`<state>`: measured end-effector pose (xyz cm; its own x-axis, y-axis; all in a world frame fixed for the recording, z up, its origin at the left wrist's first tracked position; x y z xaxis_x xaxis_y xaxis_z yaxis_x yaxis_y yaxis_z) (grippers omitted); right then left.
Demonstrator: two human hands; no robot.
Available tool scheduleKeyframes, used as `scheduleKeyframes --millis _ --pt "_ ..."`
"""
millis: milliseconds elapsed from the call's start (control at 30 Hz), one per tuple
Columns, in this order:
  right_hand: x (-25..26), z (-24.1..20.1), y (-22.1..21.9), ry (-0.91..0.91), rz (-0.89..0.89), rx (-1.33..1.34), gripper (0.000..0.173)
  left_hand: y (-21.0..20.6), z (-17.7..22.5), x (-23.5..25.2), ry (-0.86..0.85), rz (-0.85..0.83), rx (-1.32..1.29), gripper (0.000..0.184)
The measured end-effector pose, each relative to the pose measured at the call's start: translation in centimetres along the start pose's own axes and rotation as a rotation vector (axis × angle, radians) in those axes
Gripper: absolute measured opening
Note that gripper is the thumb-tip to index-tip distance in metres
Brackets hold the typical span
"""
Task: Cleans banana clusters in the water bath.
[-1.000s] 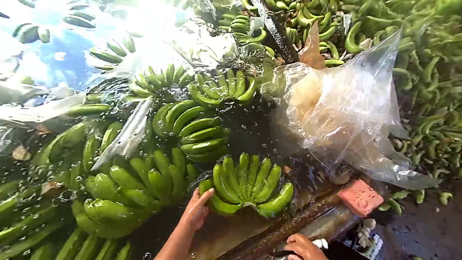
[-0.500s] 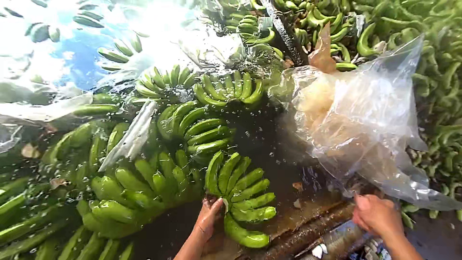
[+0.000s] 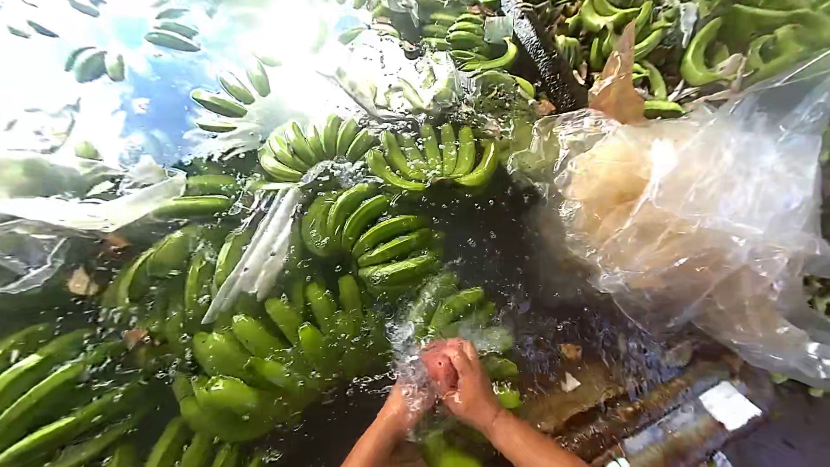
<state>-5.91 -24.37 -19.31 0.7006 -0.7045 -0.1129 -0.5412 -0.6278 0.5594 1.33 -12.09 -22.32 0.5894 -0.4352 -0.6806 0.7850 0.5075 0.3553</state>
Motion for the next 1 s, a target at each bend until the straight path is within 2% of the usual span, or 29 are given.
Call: scheduleKeyframes --millis 33,67,133,200,233,300,400,433,467,567,633,700,767,800,833,867,933,967,1000 --pt "1.2 0.5 0.5 0.098 -0.004 -0.089 0.052 0.6 0.2 -0.3 0.029 -0.017 0.041 0.059" --pt "3.2 1.2 1.3 0.121 -0.023 -0.220 0.053 1.0 0.4 -0.5 0.066 -0.005 0.034 0.076" --pt "8.4 2.4 3.4 -0.038 -0.028 -0.451 0.047 1.1 0.2 -0.9 0.096 0.028 -0.050 0.098" --pt "11.2 3.0 4.5 -0.269 0.016 -0.527 0.043 0.7 -0.2 -0.8 0.089 0.085 -0.116 0.105" --pt "11.0 2.9 4.1 -0.277 0.076 -0.498 0.042 0.5 -0.1 -0.5 0.082 0.103 -0.124 0.106" --pt "8.2 1.6 1.7 -0.135 0.126 -0.365 0.037 0.2 0.2 0.0 0.061 0.111 -0.085 0.100" --pt "4.7 -1.7 -0.2 0.105 -0.050 -0.237 0.031 0.4 0.2 0.0 -0.040 0.198 -0.032 0.071" --pt "5.7 -1.7 0.3 0.108 -0.116 -0.284 0.030 0.7 0.4 -0.4 -0.013 0.178 -0.041 0.080" --pt "7.3 -1.2 1.2 0.076 -0.143 -0.366 0.030 0.9 0.7 -0.7 0.021 0.198 -0.083 0.090" --pt "11.5 0.9 3.0 -0.186 -0.024 -0.508 0.039 0.6 0.5 -1.6 0.044 0.274 -0.260 0.103" --pt "9.5 1.0 1.6 -0.228 0.063 -0.452 0.045 -0.4 -0.6 -2.0 0.051 0.274 -0.293 0.104" --pt "3.9 -0.4 -0.3 -0.233 -0.124 -0.347 0.048 -1.0 -1.6 -2.6 0.035 0.173 -0.147 0.094" --pt "-1.3 -0.4 -0.6 -0.175 -0.415 -0.342 0.051 -0.5 -1.1 -3.9 -0.011 0.000 0.207 0.072" --pt "-2.3 0.5 0.0 -0.128 -0.531 -0.399 0.052 -0.1 -0.4 -4.6 -0.042 -0.072 0.418 0.062" --pt "-2.1 1.6 1.1 -0.071 -0.573 -0.470 0.052 0.2 0.3 -5.3 -0.121 -0.097 0.579 0.053" --pt "-0.9 2.5 2.4 -0.032 -0.563 -0.553 0.050 0.2 1.1 -5.8 -0.286 -0.054 0.654 0.045" --pt "2.6 3.7 4.6 -0.063 -0.385 -0.660 0.048 -0.8 2.3 -5.7 -0.707 0.103 0.682 0.036" --pt "4.4 4.3 5.1 -0.105 -0.256 -0.678 0.049 -1.6 2.6 -4.7 -0.774 0.067 0.730 0.043" --pt "6.0 4.6 5.1 -0.137 -0.145 -0.679 0.048 -2.5 2.9 -3.3 -0.724 -0.048 0.806 0.050"
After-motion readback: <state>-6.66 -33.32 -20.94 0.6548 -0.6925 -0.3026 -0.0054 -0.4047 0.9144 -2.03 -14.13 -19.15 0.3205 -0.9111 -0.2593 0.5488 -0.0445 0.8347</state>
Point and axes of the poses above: each hand's wrist, its own x-axis towards the middle knuckle, its own y-axis out of the back of the hand, z = x × y, the point moved 5 cm from there along x, towards the middle knuckle, and after that the axes turned 15 degrees about z, right-handed, at the moved point
